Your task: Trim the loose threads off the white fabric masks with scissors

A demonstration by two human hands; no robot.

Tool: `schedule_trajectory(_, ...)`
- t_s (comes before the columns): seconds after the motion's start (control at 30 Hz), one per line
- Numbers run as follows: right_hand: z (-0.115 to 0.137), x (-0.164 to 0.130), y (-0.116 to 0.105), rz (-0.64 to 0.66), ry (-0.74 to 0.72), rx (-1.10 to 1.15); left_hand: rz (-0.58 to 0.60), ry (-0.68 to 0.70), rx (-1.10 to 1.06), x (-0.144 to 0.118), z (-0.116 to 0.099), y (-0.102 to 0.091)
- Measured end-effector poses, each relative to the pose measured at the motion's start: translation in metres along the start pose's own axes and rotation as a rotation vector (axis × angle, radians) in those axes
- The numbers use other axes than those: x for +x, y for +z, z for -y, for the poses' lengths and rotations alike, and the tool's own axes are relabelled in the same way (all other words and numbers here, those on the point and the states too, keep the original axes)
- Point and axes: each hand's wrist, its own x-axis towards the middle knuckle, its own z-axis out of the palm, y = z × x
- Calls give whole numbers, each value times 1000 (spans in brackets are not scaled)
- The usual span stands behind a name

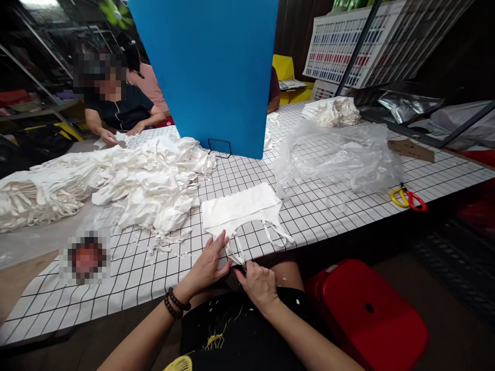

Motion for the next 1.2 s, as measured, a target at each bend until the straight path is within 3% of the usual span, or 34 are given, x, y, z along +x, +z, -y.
schedule_trajectory(0.23, -8, -4, -1, 54, -46, 311, 3, -12, -6, -1, 0, 3)
schedule_trajectory(0.43, -12, -5, -7, 110, 34, 547, 2, -23, -25, -1, -1, 1)
schedule_trajectory(0.53, -7, -8, -18, 47, 46, 441, -5, -15, -31, -1, -2, 0)
schedule_trajectory(0.7, 2, -10, -41, 63, -58, -31, -11, -20, -52, -2, -1, 1)
schedule_trajectory(0.8, 3, -5, -51, 147, -57, 11, -15, -18, -47, -2, -1, 1)
schedule_trajectory(0.9, 4, 0, -60, 247, -43, 243, -15, -22, -38, -3, 0, 2)
schedule_trajectory(1.07, 5, -8, -77, 629, 72, 1012, 1, -31, -28, -2, -1, 0)
schedule_trajectory(1.13, 2, -19, -88, 671, 131, 1177, 26, -20, 6, -2, -1, -1)
schedule_trajectory(1.2, -2, -30, -100, 633, 207, 1251, 53, -13, 47, -1, -1, -1)
